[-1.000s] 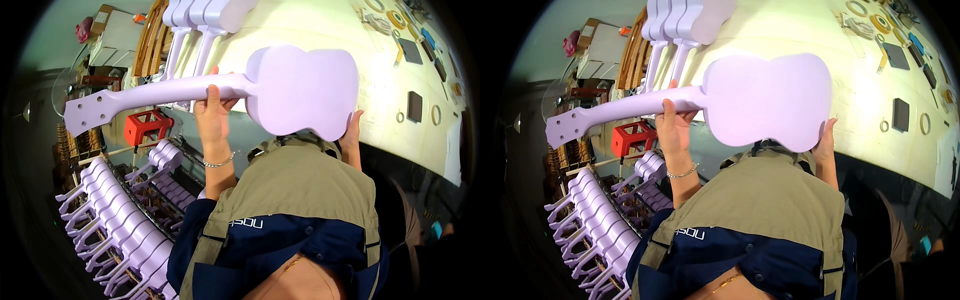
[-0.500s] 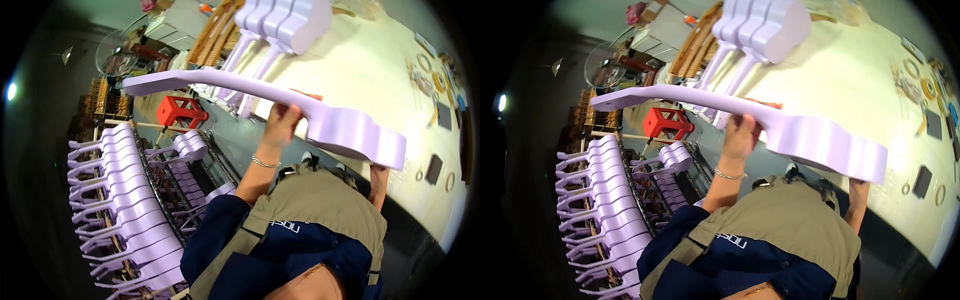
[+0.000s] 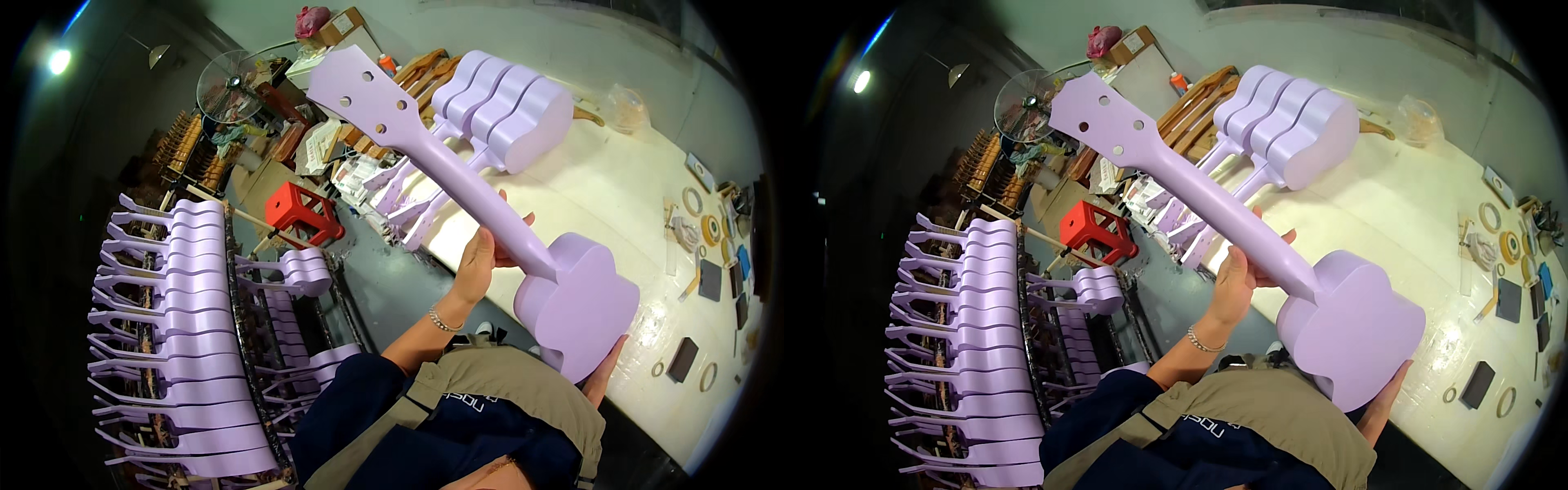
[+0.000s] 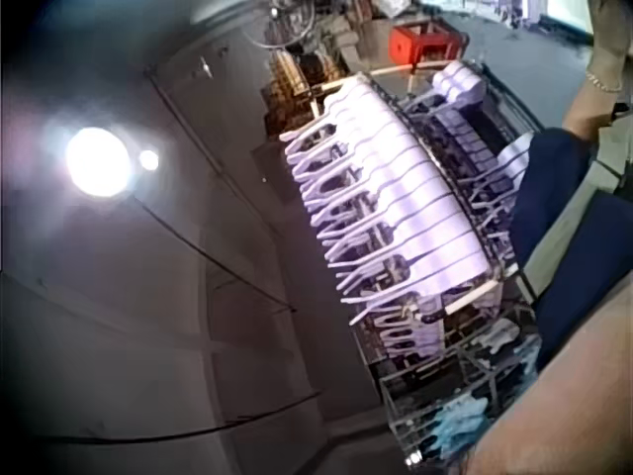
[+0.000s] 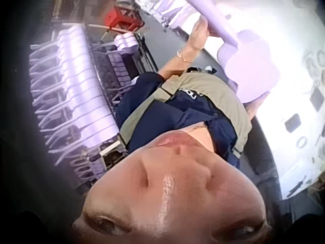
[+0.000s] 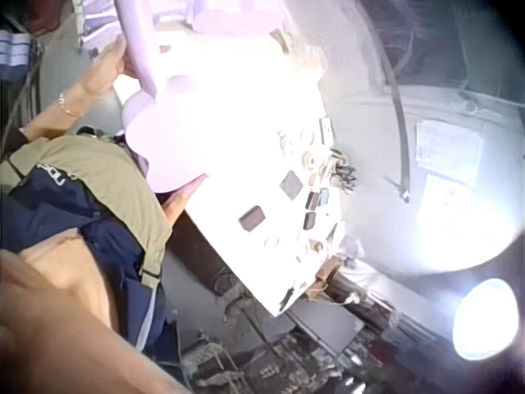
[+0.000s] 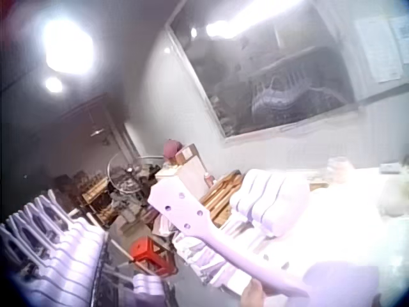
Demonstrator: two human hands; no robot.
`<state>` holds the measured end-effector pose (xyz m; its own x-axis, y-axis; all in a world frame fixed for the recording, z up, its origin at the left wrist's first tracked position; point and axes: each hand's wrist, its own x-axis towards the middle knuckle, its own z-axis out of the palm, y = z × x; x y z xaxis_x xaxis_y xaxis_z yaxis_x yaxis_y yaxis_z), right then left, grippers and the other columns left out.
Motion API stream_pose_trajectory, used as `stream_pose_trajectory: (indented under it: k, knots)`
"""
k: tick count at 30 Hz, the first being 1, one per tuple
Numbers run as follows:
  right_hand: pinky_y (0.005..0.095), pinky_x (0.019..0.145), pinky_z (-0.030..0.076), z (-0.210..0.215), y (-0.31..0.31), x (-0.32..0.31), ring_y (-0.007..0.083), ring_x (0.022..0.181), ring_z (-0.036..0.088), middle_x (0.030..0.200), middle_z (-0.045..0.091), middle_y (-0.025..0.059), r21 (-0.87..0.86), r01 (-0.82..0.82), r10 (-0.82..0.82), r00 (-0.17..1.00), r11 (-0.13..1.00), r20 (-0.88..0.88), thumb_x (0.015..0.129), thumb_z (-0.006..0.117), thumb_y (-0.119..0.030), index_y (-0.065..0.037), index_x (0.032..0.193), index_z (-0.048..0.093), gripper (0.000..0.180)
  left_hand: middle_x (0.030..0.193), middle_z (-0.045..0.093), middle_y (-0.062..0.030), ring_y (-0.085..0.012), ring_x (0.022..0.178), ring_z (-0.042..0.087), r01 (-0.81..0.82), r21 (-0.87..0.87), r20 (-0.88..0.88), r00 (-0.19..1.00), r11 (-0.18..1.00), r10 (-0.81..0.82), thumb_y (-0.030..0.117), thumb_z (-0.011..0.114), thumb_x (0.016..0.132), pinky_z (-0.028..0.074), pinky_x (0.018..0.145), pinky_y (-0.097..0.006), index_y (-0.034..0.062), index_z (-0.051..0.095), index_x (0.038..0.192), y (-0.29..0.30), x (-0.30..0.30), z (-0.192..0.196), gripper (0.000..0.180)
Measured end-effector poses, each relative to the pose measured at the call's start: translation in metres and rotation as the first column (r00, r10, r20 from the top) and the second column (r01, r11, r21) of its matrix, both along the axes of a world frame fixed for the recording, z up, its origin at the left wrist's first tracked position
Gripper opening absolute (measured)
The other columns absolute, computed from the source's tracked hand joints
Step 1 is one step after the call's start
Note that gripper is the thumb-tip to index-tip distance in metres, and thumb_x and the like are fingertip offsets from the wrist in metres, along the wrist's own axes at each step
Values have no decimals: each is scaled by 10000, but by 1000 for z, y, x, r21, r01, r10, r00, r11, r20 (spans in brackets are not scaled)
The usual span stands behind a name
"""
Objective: The person repeatedly picks up light purple plastic parts from a rack, places them on a workbench, and sands the edges using a sanding block. The person also uses a small tool to scrape or clean the edges of the parts. After finishing, the person returns the parts to the rack and repeats the process with new items.
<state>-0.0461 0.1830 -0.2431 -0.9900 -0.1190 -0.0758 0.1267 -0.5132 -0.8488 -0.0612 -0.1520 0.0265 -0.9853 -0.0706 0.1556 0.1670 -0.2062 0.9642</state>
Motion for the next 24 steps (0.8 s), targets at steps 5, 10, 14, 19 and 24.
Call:
stream_pose_trajectory:
  k: [5, 10, 14, 19, 24]
  knots:
    - [297, 704, 449, 4, -9, -3, 199, 864, 560, 1179, 521, 98, -3, -40, 40, 999, 999, 21, 749, 632, -540, -47, 1296, 389, 776, 1278, 492, -196, -234, 1027, 603, 26, -36, -19, 999, 999, -27, 574, 157, 923, 535, 810, -355, 96, 15, 1450, -2, 3, 5, 726]
    - [294, 678, 447, 6, -9, 1, 198, 829, 561, 1172, 526, 105, 3, -70, 69, 997, 998, 42, 758, 596, -568, -45, 1295, 391, 777, 1259, 519, -165, -208, 1000, 608, 65, -40, -91, 993, 997, -68, 533, 159, 939, 515, 833, -325, 87, 57, 1451, -2, 1, 0, 686]
    - [291, 656, 445, 10, -9, 9, 198, 801, 561, 1166, 530, 109, -18, -140, 141, 986, 990, 84, 765, 567, -590, -44, 1295, 392, 780, 1176, 559, -142, -205, 1038, 578, 2, -63, -223, 975, 998, -16, 503, 246, 947, 467, 881, -323, 33, 133, 1435, -2, -1, -1, 687]
    - [287, 629, 442, 24, -12, 27, 197, 766, 561, 1159, 535, 116, -113, -304, 323, 919, 946, 228, 774, 531, -618, -43, 1294, 394, 787, 938, 602, -105, -247, 1002, 584, 58, 68, -335, 942, 996, -32, 401, 540, 895, 438, 914, -387, 32, 432, 1180, -13, -19, 16, 479]
    - [284, 602, 440, 27, -35, 32, 197, 732, 562, 1152, 540, 122, -326, -403, 505, 790, 855, 348, 783, 495, -645, -41, 1293, 395, 797, 822, 600, -99, -270, 938, 610, 218, 221, -344, 930, 951, -134, 325, 610, 868, 443, 931, -447, 56, 443, 1086, -2, -32, 31, 384]
